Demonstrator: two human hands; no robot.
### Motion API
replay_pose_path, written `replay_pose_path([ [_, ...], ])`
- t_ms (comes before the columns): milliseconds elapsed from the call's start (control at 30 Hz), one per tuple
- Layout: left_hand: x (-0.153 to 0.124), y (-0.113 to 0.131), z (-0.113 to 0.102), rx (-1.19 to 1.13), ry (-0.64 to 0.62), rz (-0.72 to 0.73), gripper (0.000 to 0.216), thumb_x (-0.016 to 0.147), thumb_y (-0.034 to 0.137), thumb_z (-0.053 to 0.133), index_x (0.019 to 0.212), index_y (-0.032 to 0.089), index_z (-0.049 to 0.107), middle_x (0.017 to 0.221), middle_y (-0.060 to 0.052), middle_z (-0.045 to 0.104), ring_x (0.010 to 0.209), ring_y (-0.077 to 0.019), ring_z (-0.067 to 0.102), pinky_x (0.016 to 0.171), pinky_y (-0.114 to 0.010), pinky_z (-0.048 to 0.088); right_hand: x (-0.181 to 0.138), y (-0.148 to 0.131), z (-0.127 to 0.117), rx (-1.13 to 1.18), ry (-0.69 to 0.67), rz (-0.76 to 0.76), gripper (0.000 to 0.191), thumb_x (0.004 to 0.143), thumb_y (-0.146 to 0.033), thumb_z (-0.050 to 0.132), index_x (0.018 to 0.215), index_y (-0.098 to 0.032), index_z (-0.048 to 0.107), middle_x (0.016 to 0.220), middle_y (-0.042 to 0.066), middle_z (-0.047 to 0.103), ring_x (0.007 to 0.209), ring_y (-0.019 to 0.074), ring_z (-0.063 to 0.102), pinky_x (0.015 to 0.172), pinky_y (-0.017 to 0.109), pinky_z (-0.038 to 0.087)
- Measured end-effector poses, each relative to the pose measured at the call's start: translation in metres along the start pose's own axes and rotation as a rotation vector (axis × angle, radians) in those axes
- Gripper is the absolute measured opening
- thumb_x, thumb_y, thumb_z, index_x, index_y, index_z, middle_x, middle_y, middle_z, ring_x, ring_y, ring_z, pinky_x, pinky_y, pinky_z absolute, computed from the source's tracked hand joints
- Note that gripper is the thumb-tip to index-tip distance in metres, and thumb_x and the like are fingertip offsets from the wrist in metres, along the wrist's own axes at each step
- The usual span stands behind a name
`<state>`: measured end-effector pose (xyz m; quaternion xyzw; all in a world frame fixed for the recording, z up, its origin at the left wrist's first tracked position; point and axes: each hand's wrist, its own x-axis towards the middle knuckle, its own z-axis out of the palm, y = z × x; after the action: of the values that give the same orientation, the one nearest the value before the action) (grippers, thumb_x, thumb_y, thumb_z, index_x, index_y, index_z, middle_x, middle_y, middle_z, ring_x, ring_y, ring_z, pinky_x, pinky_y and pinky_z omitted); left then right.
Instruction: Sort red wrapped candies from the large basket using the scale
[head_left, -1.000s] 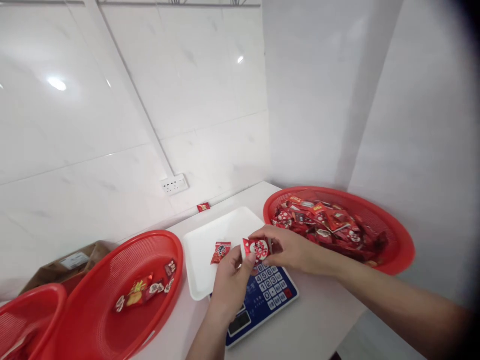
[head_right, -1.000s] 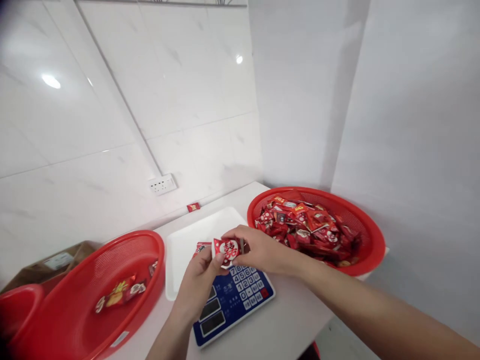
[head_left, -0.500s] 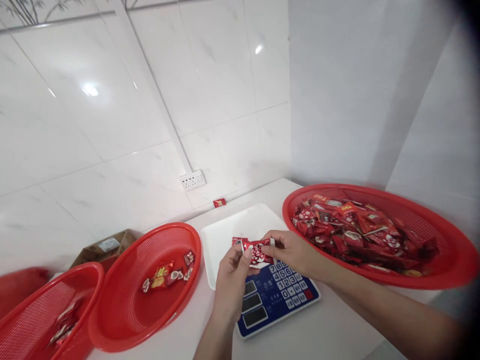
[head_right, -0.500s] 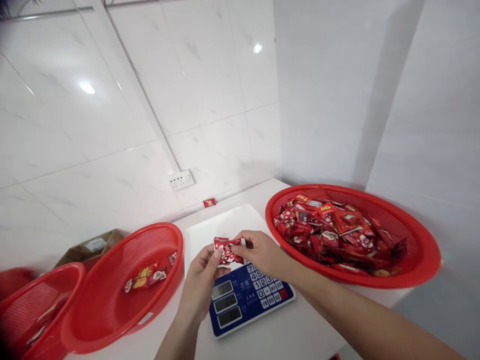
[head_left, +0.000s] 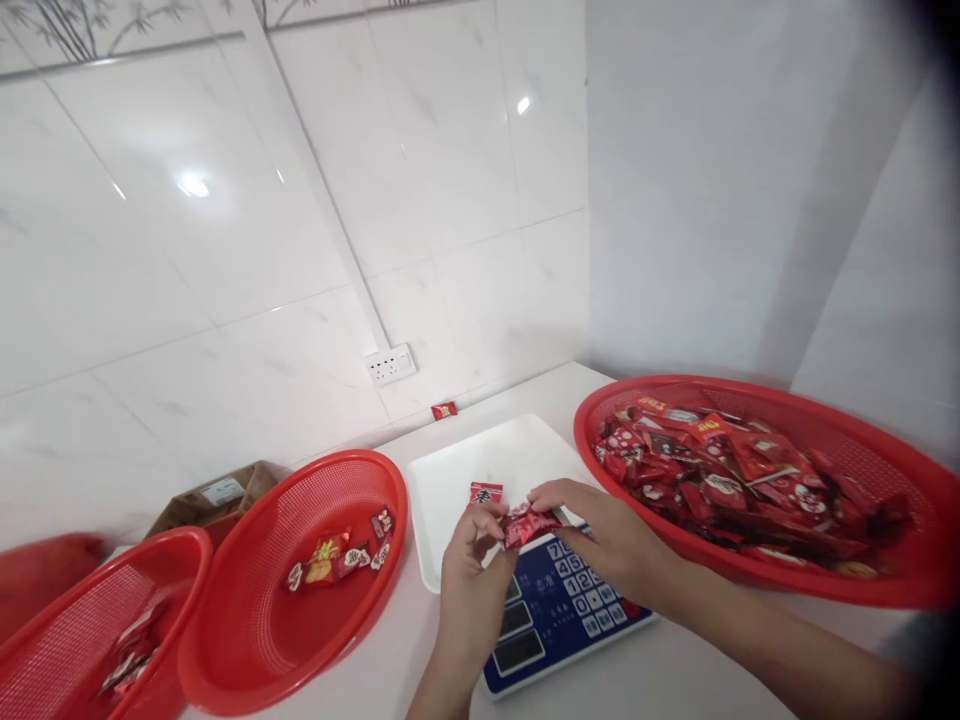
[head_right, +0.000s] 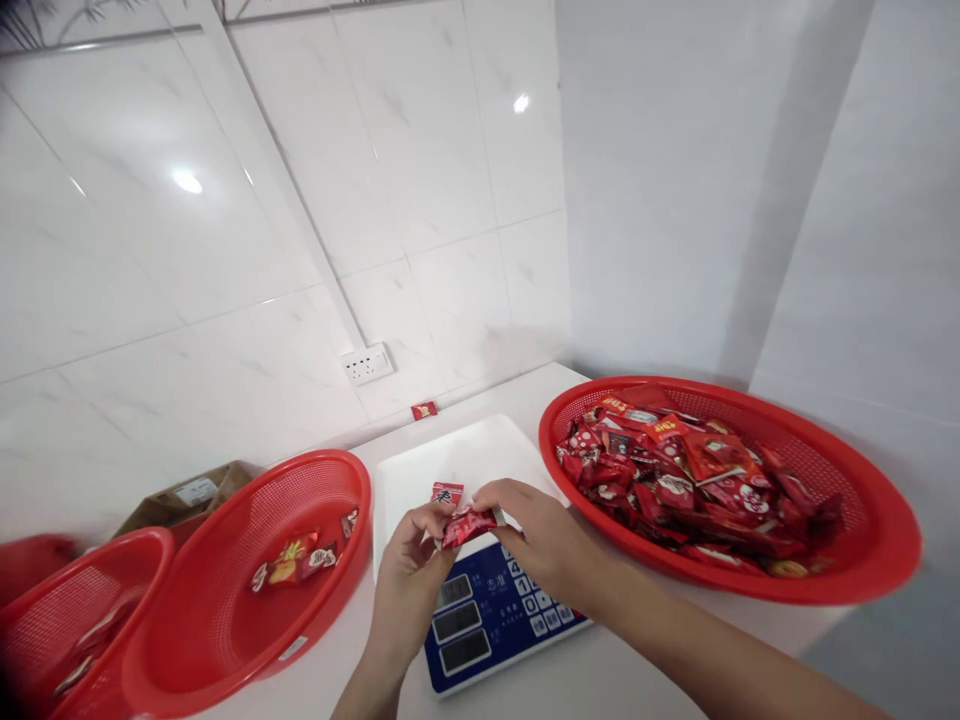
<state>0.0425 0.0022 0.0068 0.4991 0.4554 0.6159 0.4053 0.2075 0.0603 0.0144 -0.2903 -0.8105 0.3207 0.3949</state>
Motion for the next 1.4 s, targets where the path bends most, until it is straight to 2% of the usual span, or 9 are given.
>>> replay_pose_path([
  [133, -0.002, 0.001, -0.003, 0.146, 0.020, -0.012, 0.011, 0.071, 0.021, 0.065, 0.075, 0.020, 0.054, 0.089, -0.003, 0.061, 0.091, -0.0200, 0.056, 0.085, -0.032, 0.039, 0.000, -0.004, -0.001, 0.027, -0.068, 0.132, 0.017, 0.084, -0.028, 0.048, 0.094, -0.023, 0.061, 0.093, 0.005, 0.068, 0.088, 0.0218, 0.061, 0.080, 0.033, 0.046],
  [233, -0.003, -0.001, -0.005, 0.116, 0.052, -0.035, 0.016, 0.071, 0.024, 0.065, 0.069, 0.020, 0.050, 0.075, 0.001, 0.057, 0.076, -0.0155, 0.052, 0.073, -0.026, 0.039, -0.001, -0.003, 0.001, 0.114, -0.115, 0.178, 0.018, 0.083, -0.032, 0.051, 0.094, -0.023, 0.061, 0.089, 0.003, 0.067, 0.083, 0.0205, 0.061, 0.076, 0.031, 0.046],
  [400, -0.004, -0.006, -0.004, -0.011, 0.042, -0.084, 0.029, 0.072, 0.033, 0.066, 0.064, 0.020, 0.041, 0.057, 0.007, 0.041, 0.054, -0.0087, 0.037, 0.053, -0.020, 0.031, -0.002, 0.004, 0.009, 0.241, -0.109, 0.307, 0.023, 0.076, -0.041, 0.059, 0.068, -0.020, 0.054, 0.062, -0.002, 0.057, 0.062, 0.0151, 0.052, 0.058, 0.026, 0.041],
  [533, -0.004, -0.001, -0.004, -0.059, 0.031, -0.113, 0.033, 0.069, 0.037, 0.070, 0.064, 0.020, 0.042, 0.055, 0.008, 0.039, 0.051, -0.0076, 0.036, 0.051, -0.019, 0.030, 0.000, 0.002, 0.009, 0.335, -0.109, 0.339, 0.032, 0.070, -0.048, 0.062, 0.064, -0.020, 0.048, 0.060, -0.004, 0.051, 0.059, 0.0135, 0.047, 0.056, 0.025, 0.038],
  [767, -0.004, -0.003, -0.006, -0.069, -0.053, -0.170, 0.029, 0.069, 0.036, 0.070, 0.090, 0.019, 0.058, 0.073, 0.001, 0.059, 0.067, -0.0130, 0.052, 0.064, -0.024, 0.039, 0.001, -0.004, 0.008, 0.238, -0.064, 0.373, 0.026, 0.069, -0.042, 0.062, 0.061, -0.022, 0.048, 0.054, -0.005, 0.044, 0.055, 0.0128, 0.041, 0.053, 0.024, 0.034],
  [1033, -0.005, -0.007, -0.007, 0.164, 0.052, -0.079, 0.008, 0.073, 0.025, 0.065, 0.076, 0.018, 0.062, 0.076, -0.002, 0.063, 0.076, -0.0174, 0.055, 0.075, -0.030, 0.041, -0.005, 0.002, 0.011, 0.284, -0.146, 0.276, 0.019, 0.079, -0.036, 0.057, 0.092, -0.023, 0.059, 0.085, 0.001, 0.064, 0.079, 0.0179, 0.058, 0.069, 0.028, 0.045],
  [1200, -0.005, 0.004, -0.005, 0.008, 0.081, -0.111, 0.021, 0.074, 0.037, 0.065, 0.085, 0.021, 0.057, 0.095, -0.003, 0.062, 0.093, -0.0185, 0.057, 0.081, -0.030, 0.044, -0.009, 0.006, 0.010, 0.196, 0.064, 0.141, 0.011, 0.084, -0.030, 0.048, 0.080, -0.024, 0.056, 0.085, 0.003, 0.063, 0.083, 0.0189, 0.059, 0.074, 0.031, 0.048],
  [1300, -0.007, 0.008, -0.003, -0.067, 0.115, -0.208, 0.033, 0.079, 0.051, 0.055, 0.095, 0.022, 0.055, 0.102, -0.004, 0.059, 0.092, -0.0182, 0.057, 0.070, -0.028, 0.049, -0.013, 0.008, 0.009, 0.095, 0.120, -0.008, 0.016, 0.085, -0.022, 0.044, 0.077, -0.025, 0.057, 0.095, 0.006, 0.062, 0.093, 0.0198, 0.059, 0.081, 0.033, 0.048],
  [1400, -0.007, 0.005, -0.001, -0.147, 0.061, -0.327, 0.035, 0.078, 0.051, 0.057, 0.096, 0.021, 0.053, 0.081, 0.000, 0.057, 0.068, -0.0131, 0.058, 0.053, -0.022, 0.047, -0.017, 0.009, 0.010, 0.015, 0.079, -0.145, 0.022, 0.085, -0.018, 0.042, 0.077, -0.025, 0.061, 0.100, 0.006, 0.062, 0.099, 0.0193, 0.058, 0.084, 0.032, 0.049],
])
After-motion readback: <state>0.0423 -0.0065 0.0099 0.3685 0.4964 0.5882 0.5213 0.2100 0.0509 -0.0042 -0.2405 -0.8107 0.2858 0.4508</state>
